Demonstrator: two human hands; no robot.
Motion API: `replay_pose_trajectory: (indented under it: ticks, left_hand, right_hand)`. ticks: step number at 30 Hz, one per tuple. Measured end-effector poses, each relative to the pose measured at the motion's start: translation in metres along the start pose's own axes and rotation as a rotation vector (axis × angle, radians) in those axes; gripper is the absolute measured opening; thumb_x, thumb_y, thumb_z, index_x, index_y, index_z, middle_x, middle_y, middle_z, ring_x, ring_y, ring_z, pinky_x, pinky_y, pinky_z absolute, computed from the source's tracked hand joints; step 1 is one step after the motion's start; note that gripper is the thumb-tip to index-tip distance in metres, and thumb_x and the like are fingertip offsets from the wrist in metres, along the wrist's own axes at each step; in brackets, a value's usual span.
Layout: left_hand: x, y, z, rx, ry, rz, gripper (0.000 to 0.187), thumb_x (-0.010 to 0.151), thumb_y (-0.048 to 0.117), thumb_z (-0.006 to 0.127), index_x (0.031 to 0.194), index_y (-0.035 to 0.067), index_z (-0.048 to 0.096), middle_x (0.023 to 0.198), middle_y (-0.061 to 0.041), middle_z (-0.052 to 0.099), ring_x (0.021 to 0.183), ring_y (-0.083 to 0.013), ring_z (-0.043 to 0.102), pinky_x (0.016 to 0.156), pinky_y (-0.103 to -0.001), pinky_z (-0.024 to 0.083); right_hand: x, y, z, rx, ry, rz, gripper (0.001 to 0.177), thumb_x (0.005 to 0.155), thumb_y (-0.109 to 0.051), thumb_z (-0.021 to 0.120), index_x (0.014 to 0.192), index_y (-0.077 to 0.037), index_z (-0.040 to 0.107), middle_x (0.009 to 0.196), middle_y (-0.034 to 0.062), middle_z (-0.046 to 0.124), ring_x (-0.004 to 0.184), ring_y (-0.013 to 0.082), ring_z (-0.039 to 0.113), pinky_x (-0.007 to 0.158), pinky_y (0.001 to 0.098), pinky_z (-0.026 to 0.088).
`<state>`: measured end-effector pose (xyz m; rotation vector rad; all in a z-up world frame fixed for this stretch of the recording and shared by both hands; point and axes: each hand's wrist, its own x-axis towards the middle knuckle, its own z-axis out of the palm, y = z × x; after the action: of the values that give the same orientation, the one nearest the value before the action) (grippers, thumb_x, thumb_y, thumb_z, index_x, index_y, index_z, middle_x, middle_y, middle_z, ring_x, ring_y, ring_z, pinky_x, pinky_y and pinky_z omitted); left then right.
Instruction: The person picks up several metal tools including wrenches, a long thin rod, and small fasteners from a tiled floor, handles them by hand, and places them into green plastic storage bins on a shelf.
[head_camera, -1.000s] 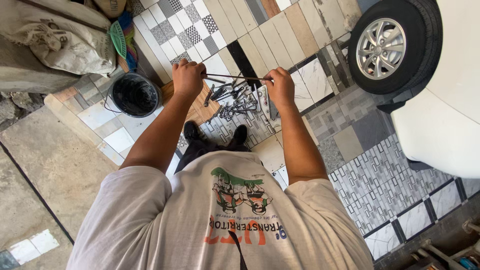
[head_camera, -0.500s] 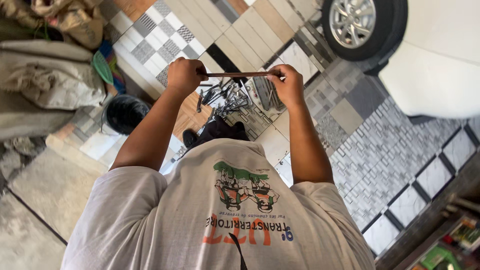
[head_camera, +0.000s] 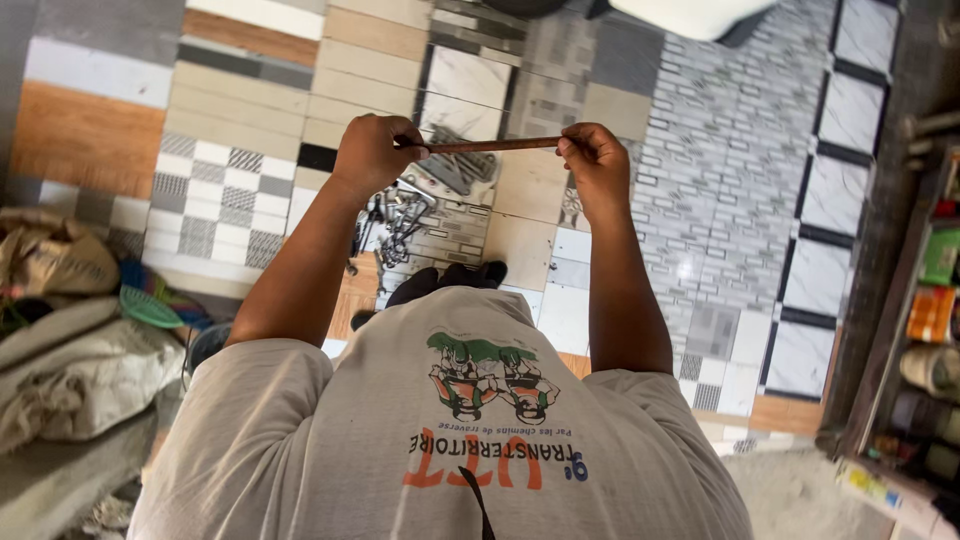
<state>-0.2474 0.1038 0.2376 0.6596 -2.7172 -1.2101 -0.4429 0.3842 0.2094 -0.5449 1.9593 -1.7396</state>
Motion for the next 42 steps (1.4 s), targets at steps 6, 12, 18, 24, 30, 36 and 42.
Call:
replay_pose_trajectory:
  ticks: [6,12,18,24,30,36,42]
  left_hand:
    - [0.056,0.077,0.053,0.128,-0.028,0.341,0.017,0.082,0.022,0.085,0.079,0.008,0.076,0.078,-0.007,0.074,0.077,-0.0281,0.067,0.074,-0.04,0.052]
    - [0.102,0.124,0.131,-0.405,-0.34,0.1,0.013,0.092,0.016,0.078,0.095,0.004,0.074,0.086,-0.006,0.072,0.078,-0.0176,0.063,0.071,-0.031,0.051]
    - [0.131,0.162,0.218,-1.138,-0.514,-0.277,0.02,0.099,0.01,0.069,0.114,-0.002,0.066,0.105,-0.011,0.07,0.089,-0.0205,0.07,0.091,-0.037,0.062]
    - [0.172,0.202,0.311,-1.245,-0.728,-0.148,0.022,0.099,0.001,0.064,0.12,-0.004,0.064,0.117,-0.014,0.069,0.107,-0.0226,0.07,0.1,-0.035,0.054]
    - [0.247,0.238,0.418,-1.256,-0.865,-0.12,0.019,0.103,0.005,0.064,0.12,-0.003,0.063,0.112,-0.013,0.069,0.103,-0.0216,0.07,0.096,-0.034,0.057]
    - [0.33,0.325,0.502,-1.378,-0.883,-0.081,0.021,0.108,0.01,0.058,0.126,0.001,0.059,0.111,-0.01,0.068,0.107,-0.0203,0.069,0.106,-0.04,0.058]
    - [0.36,0.43,0.567,-1.358,-0.994,-0.099,0.032,0.1,0.008,0.059,0.132,0.007,0.055,0.119,-0.009,0.067,0.115,-0.0216,0.069,0.105,-0.042,0.057]
  right_hand:
    - [-0.026,0.014,-0.119,0.181,0.274,-0.035,0.008,0.099,-0.005,0.069,0.107,-0.006,0.067,0.093,0.0009,0.069,0.084,0.0095,0.067,0.072,0.0248,0.054]
    - [-0.068,0.033,-0.225,0.244,0.562,-0.039,0.009,0.1,-0.006,0.068,0.109,-0.007,0.067,0.092,0.0004,0.069,0.082,0.0093,0.065,0.07,0.0249,0.052]
    - [-0.126,0.053,-0.268,0.41,0.908,0.038,0.011,0.099,-0.007,0.069,0.11,-0.009,0.066,0.091,-0.0005,0.069,0.081,0.0095,0.065,0.066,0.0248,0.05]
    - [-0.167,0.067,-0.3,0.449,1.157,0.116,0.021,0.093,-0.008,0.067,0.112,-0.014,0.061,0.089,-0.0002,0.068,0.077,0.0106,0.066,0.062,0.0247,0.049]
    - [-0.161,0.087,-0.361,0.4,1.292,0.138,0.011,0.097,-0.008,0.069,0.106,-0.008,0.062,0.09,0.0006,0.068,0.08,0.0112,0.067,0.065,0.024,0.048]
    - [-0.11,0.11,-0.453,0.215,1.319,0.135,0.009,0.095,-0.009,0.073,0.101,-0.004,0.07,0.089,0.0022,0.07,0.081,0.0096,0.065,0.069,0.0225,0.049]
    - [-0.092,0.084,-0.511,-0.563,1.331,0.242,0.007,0.087,-0.006,0.079,0.091,-0.004,0.074,0.091,0.0086,0.07,0.076,0.0175,0.068,0.063,0.0298,0.054]
